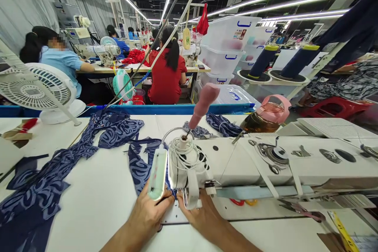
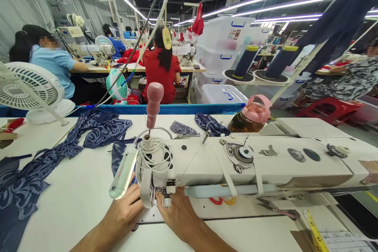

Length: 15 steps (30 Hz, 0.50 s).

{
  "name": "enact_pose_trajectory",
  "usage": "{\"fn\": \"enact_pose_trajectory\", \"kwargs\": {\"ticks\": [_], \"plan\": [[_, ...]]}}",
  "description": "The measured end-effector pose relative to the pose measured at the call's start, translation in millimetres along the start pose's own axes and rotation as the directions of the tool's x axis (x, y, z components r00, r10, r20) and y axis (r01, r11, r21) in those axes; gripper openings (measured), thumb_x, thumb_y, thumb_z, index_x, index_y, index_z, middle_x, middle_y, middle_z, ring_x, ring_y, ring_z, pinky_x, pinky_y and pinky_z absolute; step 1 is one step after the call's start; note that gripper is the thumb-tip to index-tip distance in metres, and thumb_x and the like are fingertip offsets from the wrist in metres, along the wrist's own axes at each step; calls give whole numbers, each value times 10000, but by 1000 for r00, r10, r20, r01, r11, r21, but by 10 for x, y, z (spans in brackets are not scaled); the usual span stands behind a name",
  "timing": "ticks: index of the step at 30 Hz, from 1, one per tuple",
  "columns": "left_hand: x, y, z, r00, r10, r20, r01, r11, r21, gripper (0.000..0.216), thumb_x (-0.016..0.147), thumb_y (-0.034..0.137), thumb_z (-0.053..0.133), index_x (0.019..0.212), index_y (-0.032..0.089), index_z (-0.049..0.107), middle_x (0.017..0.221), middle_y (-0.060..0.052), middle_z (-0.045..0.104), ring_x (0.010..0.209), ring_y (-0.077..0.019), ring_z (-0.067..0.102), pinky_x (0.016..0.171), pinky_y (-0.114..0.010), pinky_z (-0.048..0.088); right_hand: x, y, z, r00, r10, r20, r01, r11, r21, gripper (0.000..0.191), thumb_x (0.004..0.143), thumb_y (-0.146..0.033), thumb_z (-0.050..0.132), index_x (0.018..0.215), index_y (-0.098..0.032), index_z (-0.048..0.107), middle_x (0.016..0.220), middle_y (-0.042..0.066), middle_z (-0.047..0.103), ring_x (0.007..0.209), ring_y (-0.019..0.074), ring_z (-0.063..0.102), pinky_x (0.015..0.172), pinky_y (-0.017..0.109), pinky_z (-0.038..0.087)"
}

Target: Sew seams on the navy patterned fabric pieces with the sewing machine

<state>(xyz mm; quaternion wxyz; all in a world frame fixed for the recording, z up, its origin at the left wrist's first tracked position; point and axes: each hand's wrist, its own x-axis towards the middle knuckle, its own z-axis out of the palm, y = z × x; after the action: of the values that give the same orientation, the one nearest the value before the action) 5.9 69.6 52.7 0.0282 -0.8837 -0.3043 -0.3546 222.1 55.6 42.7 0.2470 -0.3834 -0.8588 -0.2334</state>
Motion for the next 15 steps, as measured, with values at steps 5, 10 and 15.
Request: {"fn": "enact_pose_trajectory", "kwargs": {"ticks": [5,10,15], "plan": [[-8,-1,26,1000,-8,-3,8,999,-35,316,870,-36,455,1040,147,649,910,-56,693,833,-180,620,806,-394,593,-85,-9,74,999,-38,35,41,997,-70,453,733,56,556,1094,-180,695,721,64,671,669,243,647,797,452,570],[1,9,-14,994,-91,59,96,992,-83,329,896,-7,436,1036,202,648,848,-21,656,806,-153,605,917,-425,551,29,23,-91,997,-27,76,23,999,44,375,792,22,518,1029,-214,688,725,24,684,638,187,625,801,371,564],[61,36,-59,989,-122,81,131,985,-111,315,888,-1,435,993,214,640,806,-2,613,796,-152,585,901,-403,544,93,9,-207,987,-68,149,40,982,183,335,845,-23,516,1078,-196,683,859,56,737,740,213,660,923,433,530]]}}
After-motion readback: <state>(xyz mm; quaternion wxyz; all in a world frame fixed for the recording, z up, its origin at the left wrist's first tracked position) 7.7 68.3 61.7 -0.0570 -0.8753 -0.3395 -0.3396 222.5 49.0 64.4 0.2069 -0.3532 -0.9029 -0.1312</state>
